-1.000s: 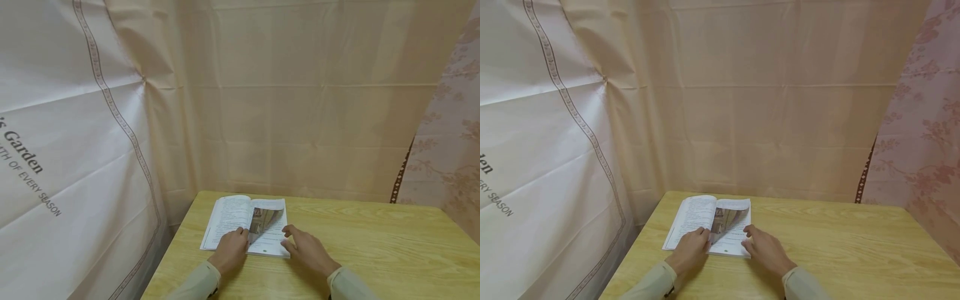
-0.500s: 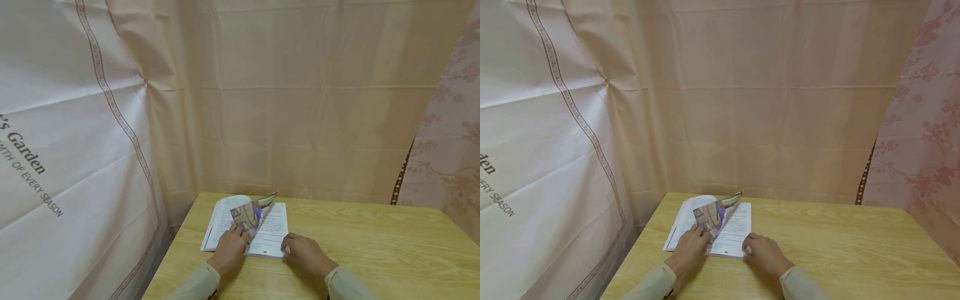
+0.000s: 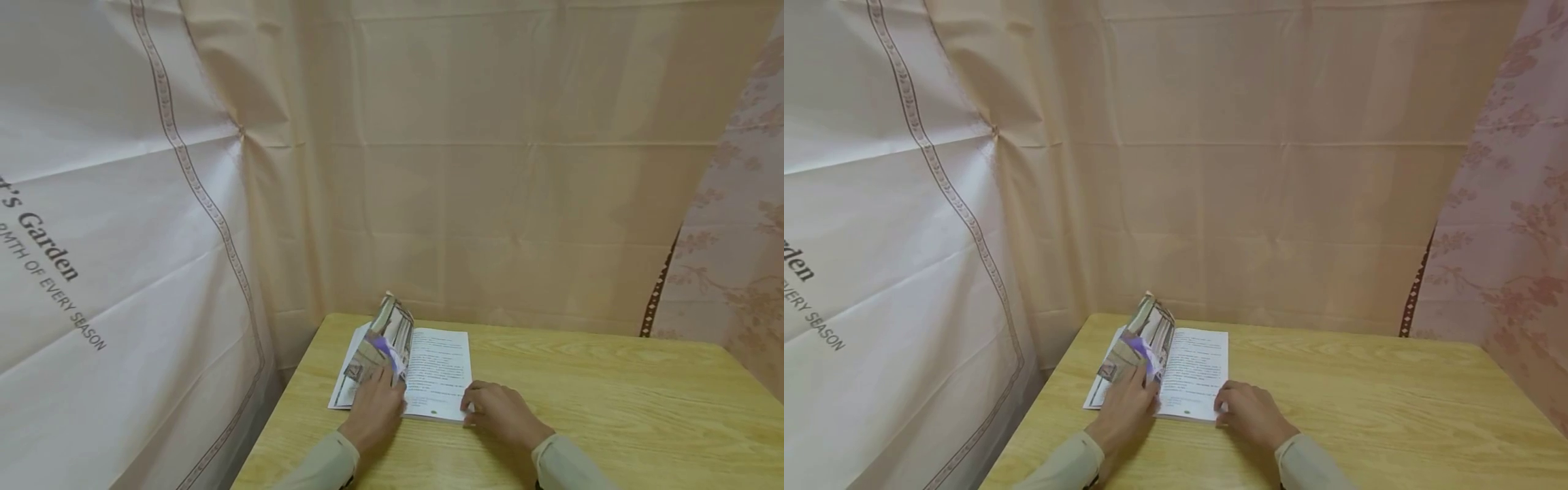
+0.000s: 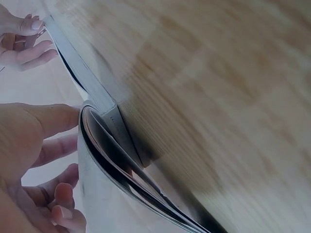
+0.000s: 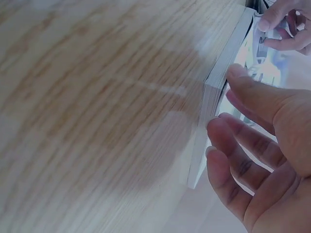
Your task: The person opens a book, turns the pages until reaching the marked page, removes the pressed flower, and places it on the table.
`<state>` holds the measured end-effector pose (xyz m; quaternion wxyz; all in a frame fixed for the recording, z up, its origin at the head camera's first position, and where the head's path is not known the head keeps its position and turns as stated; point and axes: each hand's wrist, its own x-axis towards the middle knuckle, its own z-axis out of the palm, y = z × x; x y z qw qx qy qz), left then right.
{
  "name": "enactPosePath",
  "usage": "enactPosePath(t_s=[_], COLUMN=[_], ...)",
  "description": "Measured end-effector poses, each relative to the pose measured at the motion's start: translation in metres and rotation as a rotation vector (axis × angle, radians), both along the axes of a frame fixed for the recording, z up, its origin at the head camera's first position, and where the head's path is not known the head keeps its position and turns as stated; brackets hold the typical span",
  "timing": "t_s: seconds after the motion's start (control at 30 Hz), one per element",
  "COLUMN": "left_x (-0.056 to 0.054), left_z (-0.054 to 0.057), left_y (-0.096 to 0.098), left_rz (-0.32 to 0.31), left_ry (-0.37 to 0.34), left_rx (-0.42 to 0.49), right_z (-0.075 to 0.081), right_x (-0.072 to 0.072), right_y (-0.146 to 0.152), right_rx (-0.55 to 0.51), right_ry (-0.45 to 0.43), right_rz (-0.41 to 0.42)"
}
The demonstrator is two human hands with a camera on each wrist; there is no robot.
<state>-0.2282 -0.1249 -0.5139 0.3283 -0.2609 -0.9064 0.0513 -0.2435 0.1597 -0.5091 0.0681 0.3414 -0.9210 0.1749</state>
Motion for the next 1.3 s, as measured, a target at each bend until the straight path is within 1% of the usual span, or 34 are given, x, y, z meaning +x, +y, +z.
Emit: enactPosePath(t_s=[0.1, 0.23, 0.3, 0.47, 0.57, 0.73, 0.83, 1.03, 1.17, 1.3], left_x=[0.001, 0.003, 0.003, 0.001, 0.0, 0.001, 0.001, 0.001, -0.001, -0.003], left_z=[0.001, 0.003, 0.003, 0.002, 0.0, 0.0, 0.002, 0.004, 0.004, 0.001], left_y=[0.0, 0.0, -0.001, 0.0, 0.0, 0.002, 0.005, 0.012, 0.014, 0.014], left_rz=[0.029, 0.036, 0.011, -0.09, -0.109, -0.07, -0.044, -0.029, -0.037, -0.046], left_ry=[-0.024, -0.051, -0.072, -0.153, -0.191, -0.274, -0.312, -0.305, -0.275, -0.237], left_rx=[-0.003, -0.022, -0.029, -0.01, -0.005, -0.012, -0.023, -0.045, -0.056, -0.086], right_z=[0.001, 0.0, 0.0, 0.0, 0.001, 0.002, 0.002, 0.006, 0.008, 0.01], right_x=[0.0, 0.0, 0.0, -0.003, -0.004, -0.005, -0.006, -0.004, -0.001, 0.001], right_y=[0.0, 0.0, 0.0, 0.0, 0.001, 0.003, 0.003, -0.001, -0.001, 0.001], right_rx=[0.004, 0.014, 0.016, 0.019, 0.008, -0.012, -0.009, -0.04, -0.074, -0.132], right_ry=[-0.003, 0.001, 0.005, 0.027, 0.067, 0.153, 0.166, 0.186, 0.212, 0.198], right_rz=[-0.004, -0.007, -0.001, 0.019, 0.034, 0.044, 0.023, -0.031, -0.048, -0.086])
